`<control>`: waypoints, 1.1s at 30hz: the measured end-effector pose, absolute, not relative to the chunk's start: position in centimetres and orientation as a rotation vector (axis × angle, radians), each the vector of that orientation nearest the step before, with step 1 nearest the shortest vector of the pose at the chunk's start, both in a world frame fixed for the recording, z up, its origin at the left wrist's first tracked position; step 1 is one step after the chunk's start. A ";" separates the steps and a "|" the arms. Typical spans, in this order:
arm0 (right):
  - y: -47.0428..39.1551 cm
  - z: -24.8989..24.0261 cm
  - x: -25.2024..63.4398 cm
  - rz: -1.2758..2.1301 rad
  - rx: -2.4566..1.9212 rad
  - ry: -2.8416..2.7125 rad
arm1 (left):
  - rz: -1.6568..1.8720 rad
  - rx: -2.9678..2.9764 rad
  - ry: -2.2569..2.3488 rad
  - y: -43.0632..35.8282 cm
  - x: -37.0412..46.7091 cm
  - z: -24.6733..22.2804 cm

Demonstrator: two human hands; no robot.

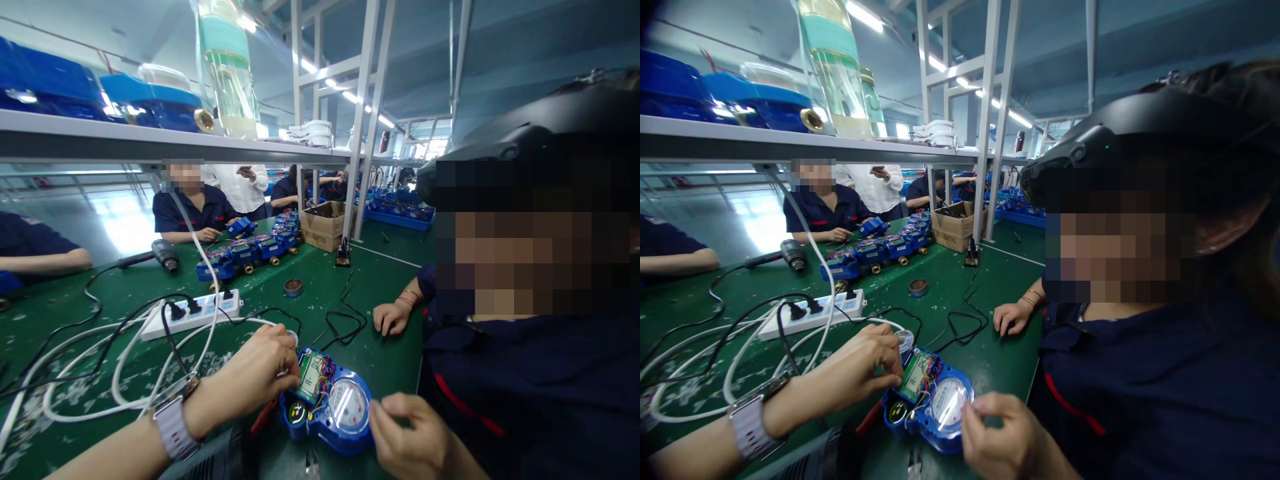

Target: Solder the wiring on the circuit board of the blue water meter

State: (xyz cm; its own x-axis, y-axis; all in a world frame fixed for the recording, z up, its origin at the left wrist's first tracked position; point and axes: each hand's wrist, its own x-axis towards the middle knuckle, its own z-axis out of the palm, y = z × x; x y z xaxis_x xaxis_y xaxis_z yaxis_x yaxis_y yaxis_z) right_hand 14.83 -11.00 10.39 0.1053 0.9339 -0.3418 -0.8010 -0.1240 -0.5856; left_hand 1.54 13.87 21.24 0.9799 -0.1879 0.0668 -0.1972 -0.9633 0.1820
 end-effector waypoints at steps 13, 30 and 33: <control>-6.9 5.5 12.2 1.661 -0.060 0.851 | 0.056 2.957 -0.260 14.0 1.7 21.5; -6.4 4.9 13.0 1.794 -0.481 0.247 | 0.069 2.942 -0.266 13.8 1.8 21.6; -6.2 4.8 12.8 1.765 -0.505 0.255 | 0.059 2.946 -0.266 13.7 1.8 21.7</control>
State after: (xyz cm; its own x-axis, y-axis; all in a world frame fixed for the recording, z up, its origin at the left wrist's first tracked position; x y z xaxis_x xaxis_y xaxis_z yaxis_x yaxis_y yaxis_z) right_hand 12.79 -6.23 4.84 -0.1837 0.8666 -0.4639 -0.9626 -0.2543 -0.0939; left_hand 1.83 13.67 21.74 0.9831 -0.1742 0.0560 -0.1816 -0.9671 0.1780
